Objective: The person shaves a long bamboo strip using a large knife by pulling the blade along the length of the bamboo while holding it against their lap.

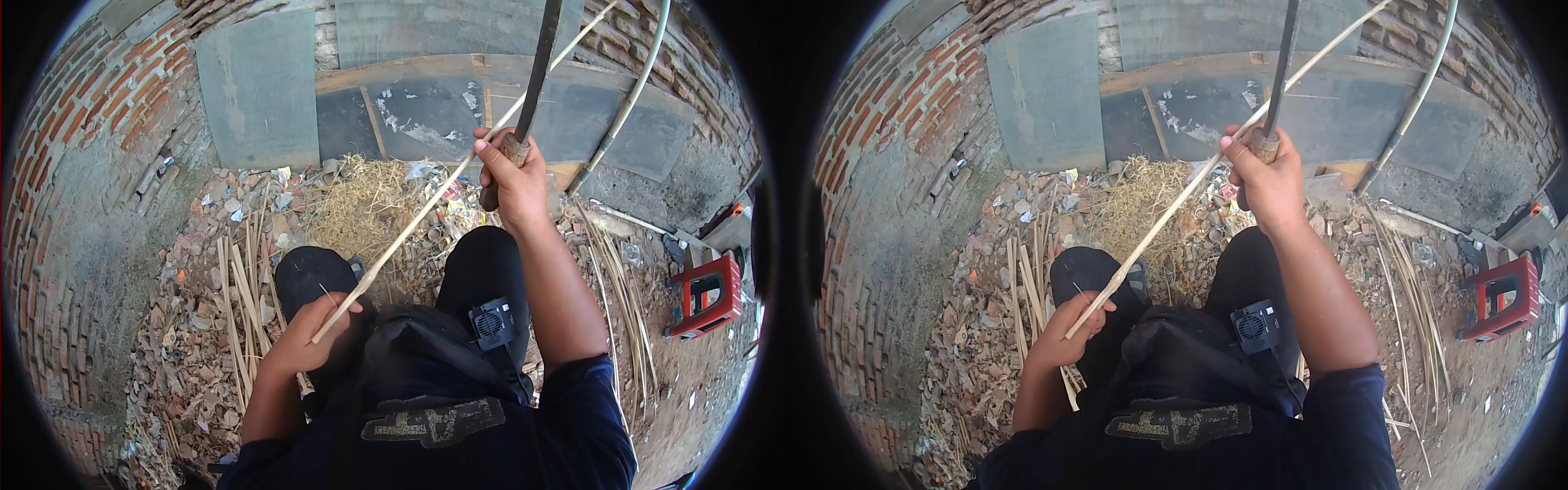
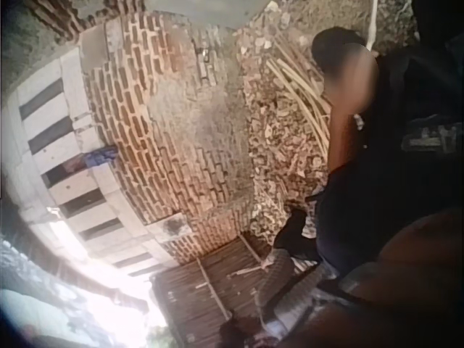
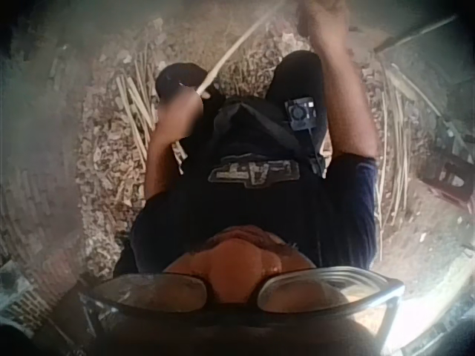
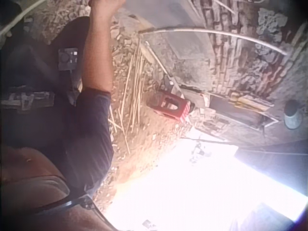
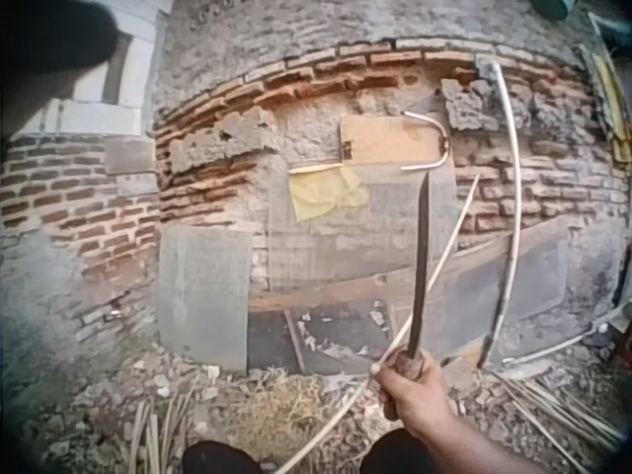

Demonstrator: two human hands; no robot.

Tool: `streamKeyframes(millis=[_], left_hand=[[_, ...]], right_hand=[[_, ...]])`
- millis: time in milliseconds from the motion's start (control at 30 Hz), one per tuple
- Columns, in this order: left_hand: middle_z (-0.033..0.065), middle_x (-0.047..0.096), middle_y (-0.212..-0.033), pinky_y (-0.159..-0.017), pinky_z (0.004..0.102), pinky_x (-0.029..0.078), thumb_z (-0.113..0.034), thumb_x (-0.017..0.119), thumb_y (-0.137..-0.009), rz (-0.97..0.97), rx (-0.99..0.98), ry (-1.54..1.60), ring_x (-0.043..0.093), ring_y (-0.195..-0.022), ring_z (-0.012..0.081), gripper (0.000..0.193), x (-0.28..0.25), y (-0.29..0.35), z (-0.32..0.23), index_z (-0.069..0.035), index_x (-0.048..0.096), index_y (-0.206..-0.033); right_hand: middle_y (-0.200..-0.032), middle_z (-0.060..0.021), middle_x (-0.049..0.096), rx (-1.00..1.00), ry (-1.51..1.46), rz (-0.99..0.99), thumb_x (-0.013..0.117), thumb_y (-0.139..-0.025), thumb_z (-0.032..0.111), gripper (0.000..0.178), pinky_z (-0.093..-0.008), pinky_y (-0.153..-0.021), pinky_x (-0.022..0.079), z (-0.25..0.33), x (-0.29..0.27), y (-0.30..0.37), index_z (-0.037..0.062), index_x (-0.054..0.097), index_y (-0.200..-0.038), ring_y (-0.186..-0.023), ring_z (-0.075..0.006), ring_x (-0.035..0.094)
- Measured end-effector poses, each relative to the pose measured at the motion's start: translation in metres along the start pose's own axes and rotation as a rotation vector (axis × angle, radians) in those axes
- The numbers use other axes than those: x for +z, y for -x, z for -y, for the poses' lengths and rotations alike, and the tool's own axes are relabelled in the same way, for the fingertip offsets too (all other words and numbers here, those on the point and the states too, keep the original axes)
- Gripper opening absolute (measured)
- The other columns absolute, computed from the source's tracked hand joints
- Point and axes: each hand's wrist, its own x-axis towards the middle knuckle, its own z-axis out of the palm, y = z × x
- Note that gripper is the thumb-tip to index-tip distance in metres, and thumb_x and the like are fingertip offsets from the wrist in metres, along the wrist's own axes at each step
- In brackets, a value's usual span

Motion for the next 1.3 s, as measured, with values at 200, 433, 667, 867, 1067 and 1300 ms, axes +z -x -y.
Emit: streamKeyframes(millis=[200,433,667,867,1067,1300], left_hand=[[0.0111,0.059,-0.095,-0.075,0.0316,0.048,-0.024,0.056,-0.102,-0.203,0.084,-0.340,0.060,-0.082,0.0208,0.031,0.002,-0.001,-0.023,0.003,0.056,-0.118],[0.0161,0.055,-0.094,-0.070,0.0363,0.048,-0.024,0.083,-0.079,-0.859,0.511,-0.817,0.058,-0.078,0.0289,0.041,-0.010,0.007,-0.005,-0.001,0.059,-0.104],[0.0153,0.061,-0.097,-0.068,0.0366,0.049,-0.023,0.082,-0.080,-0.919,0.289,-0.663,0.058,-0.076,0.0278,0.040,0.007,-0.001,-0.011,-0.002,0.062,-0.108],[0.0198,0.059,-0.110,-0.088,0.0432,0.048,-0.015,0.078,-0.082,-0.917,0.406,-0.853,0.059,-0.102,0.0368,0.042,0.004,-0.044,-0.032,0.000,0.058,-0.115],[0.0180,0.058,-0.110,-0.090,0.0473,0.045,-0.027,0.077,-0.083,-1.023,0.473,-0.945,0.056,-0.103,0.0374,0.040,-0.011,-0.075,-0.055,-0.002,0.061,-0.109],[0.0105,0.067,-0.081,-0.079,0.0449,0.045,-0.028,0.068,-0.092,-0.856,0.379,-1.037,0.063,-0.083,0.0326,0.027,-0.015,-0.094,-0.087,-0.002,0.067,-0.093]], right_hand=[[-0.091,-0.0046,0.062,-0.162,0.012,-0.019,0.071,-0.087,0.001,0.016,-0.0253,-0.057,0.046,0.001,0.010,0.008,0.0036,0.056,-0.093,-0.066,-0.0080,0.057],[-0.086,-0.0020,0.060,-0.276,0.008,-0.140,0.070,-0.088,-0.001,0.018,-0.0248,-0.056,0.045,0.020,0.012,0.023,0.0053,0.056,-0.097,-0.065,-0.0075,0.055],[-0.094,-0.0060,0.058,-0.393,-0.034,-0.236,0.066,-0.090,-0.006,0.018,-0.0246,-0.056,0.046,0.035,0.006,0.035,0.0053,0.054,-0.097,-0.065,-0.0101,0.058],[-0.094,-0.0064,0.057,-0.419,-0.085,-0.339,0.066,-0.089,-0.008,0.021,-0.0266,-0.060,0.048,0.037,-0.002,0.047,0.0065,0.053,-0.097,-0.064,-0.0108,0.057],[-0.091,-0.0060,0.057,-0.396,-0.134,-0.393,0.065,-0.090,-0.005,0.018,-0.0261,-0.060,0.046,0.041,-0.014,0.056,0.0078,0.053,-0.094,-0.064,-0.0103,0.055],[-0.084,-0.0050,0.058,-0.384,-0.196,-0.470,0.064,-0.092,-0.003,0.015,-0.0269,-0.060,0.047,0.044,-0.016,0.063,0.0075,0.053,-0.093,-0.063,-0.0106,0.054]])
